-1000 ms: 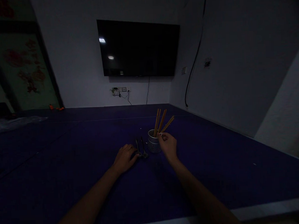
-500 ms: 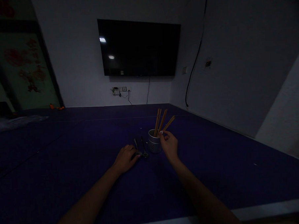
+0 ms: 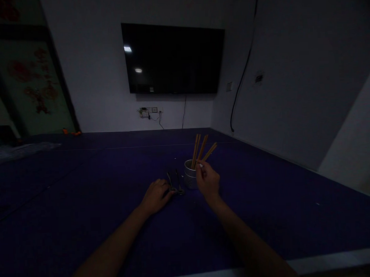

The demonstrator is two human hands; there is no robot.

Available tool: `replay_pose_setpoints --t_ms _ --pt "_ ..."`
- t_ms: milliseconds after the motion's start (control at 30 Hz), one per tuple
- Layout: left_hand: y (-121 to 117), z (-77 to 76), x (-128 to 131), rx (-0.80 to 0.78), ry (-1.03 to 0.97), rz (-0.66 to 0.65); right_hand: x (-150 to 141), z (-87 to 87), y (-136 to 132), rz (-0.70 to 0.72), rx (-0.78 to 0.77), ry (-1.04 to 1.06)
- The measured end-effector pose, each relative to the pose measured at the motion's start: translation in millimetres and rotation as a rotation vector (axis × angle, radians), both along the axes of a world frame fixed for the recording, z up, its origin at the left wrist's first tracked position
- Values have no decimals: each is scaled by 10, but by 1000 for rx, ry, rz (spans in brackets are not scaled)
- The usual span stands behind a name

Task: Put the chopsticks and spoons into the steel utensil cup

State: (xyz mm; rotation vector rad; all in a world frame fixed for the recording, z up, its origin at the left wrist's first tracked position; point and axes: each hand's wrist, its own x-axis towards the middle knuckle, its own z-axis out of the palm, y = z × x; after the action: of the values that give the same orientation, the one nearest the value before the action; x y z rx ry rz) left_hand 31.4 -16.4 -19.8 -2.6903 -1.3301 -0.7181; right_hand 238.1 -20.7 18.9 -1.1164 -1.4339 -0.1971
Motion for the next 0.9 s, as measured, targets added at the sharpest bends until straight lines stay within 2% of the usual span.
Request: replay_pose_setpoints --t_ms 100,233,300,467,700,900 --pt "-15 14 6 12 13 12 -113 -33 -49 119 -41 -302" --pt "-25 16 2 23 10 18 -246 -53 -113 258 -309 -759" --pt "-30 18 -2 21 17 17 -282 -54 -145 287 -424 -892" --pt "-33 14 1 21 16 22 -312 -63 -175 246 -565 -936" --pt "-32 14 13 11 -2 24 -351 -120 -132 157 -570 -1047" --pt "-29 17 13 16 0 53 -353 -123 -125 114 -574 -1046"
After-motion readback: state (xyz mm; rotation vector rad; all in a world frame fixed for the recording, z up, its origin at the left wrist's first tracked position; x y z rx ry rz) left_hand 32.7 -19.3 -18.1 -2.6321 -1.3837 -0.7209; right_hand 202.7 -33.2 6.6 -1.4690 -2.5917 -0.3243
